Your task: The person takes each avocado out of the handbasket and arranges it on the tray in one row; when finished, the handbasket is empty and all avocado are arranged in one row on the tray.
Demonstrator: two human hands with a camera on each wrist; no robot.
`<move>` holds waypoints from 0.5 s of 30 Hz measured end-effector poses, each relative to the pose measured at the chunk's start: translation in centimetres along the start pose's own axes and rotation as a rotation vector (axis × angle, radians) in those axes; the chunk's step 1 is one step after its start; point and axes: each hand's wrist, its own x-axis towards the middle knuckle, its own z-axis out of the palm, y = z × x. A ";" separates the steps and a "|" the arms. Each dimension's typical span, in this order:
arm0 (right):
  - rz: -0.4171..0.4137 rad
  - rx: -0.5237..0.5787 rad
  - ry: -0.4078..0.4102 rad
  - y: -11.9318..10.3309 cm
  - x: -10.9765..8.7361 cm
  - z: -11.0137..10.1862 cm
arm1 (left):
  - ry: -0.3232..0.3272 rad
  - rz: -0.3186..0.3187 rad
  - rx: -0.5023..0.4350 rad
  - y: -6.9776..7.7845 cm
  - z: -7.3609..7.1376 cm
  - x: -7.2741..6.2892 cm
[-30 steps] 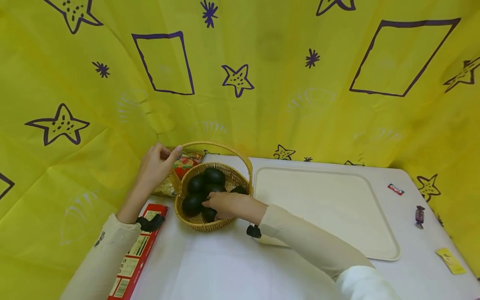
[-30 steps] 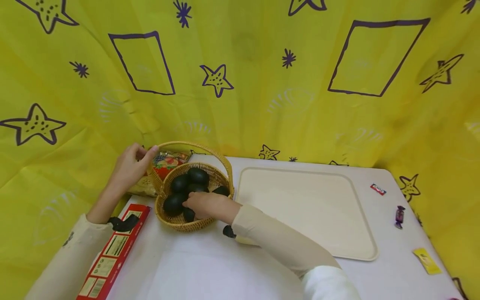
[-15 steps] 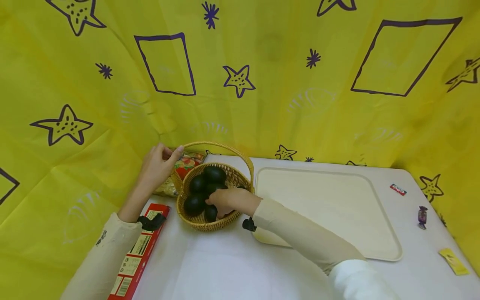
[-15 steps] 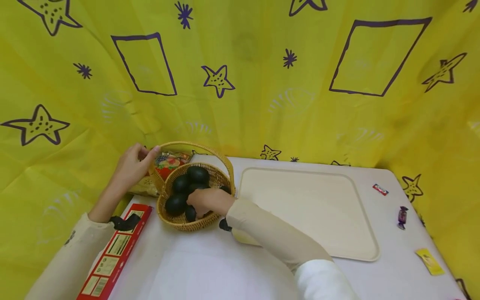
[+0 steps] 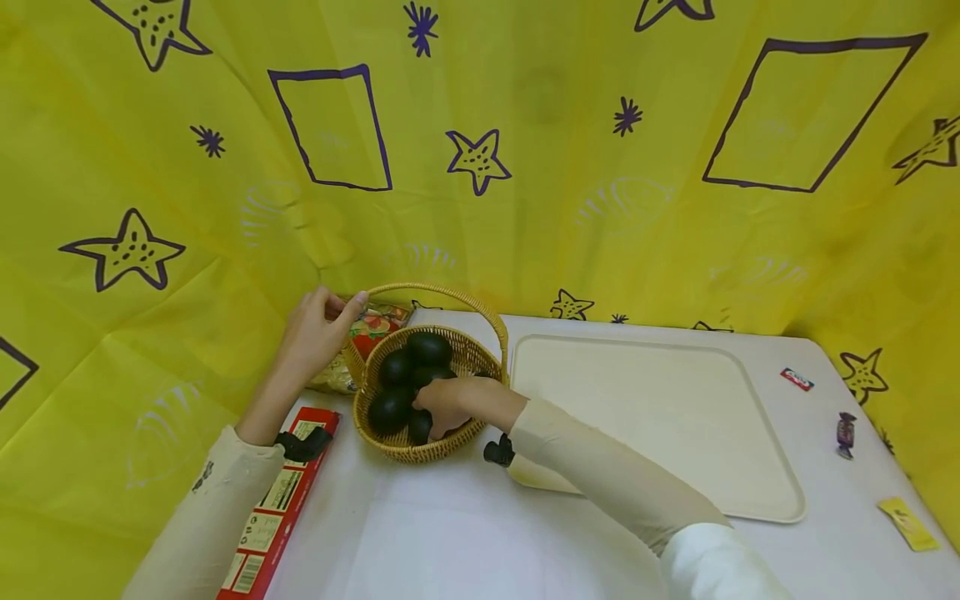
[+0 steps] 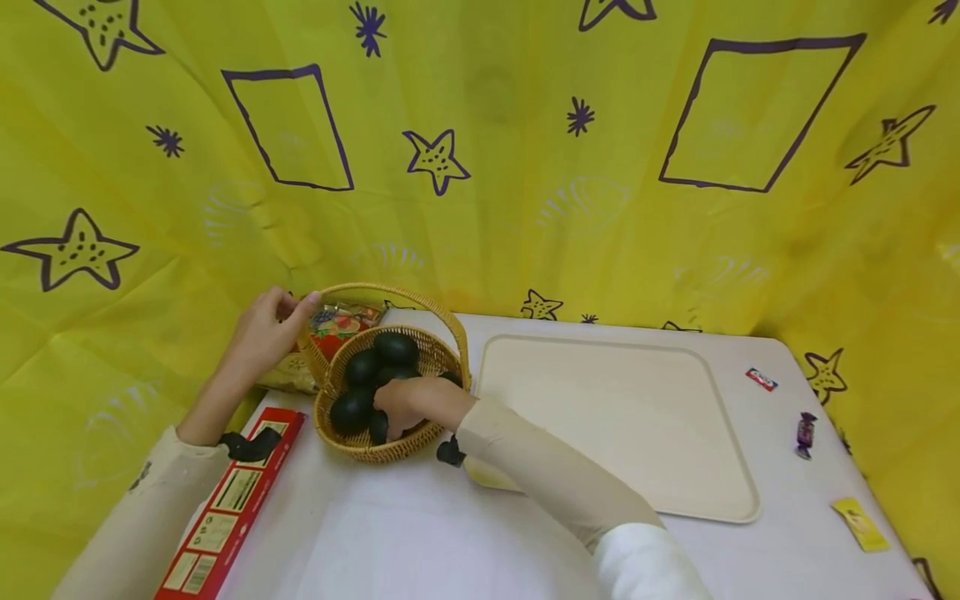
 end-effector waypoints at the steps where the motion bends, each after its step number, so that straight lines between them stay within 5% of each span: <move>1: -0.001 0.010 0.004 0.0 0.0 0.0 | 0.001 0.001 0.000 0.0 0.0 0.0; 15: -0.041 0.043 0.020 -0.1 -0.5 0.1 | 0.003 0.005 0.002 0.0 0.0 0.0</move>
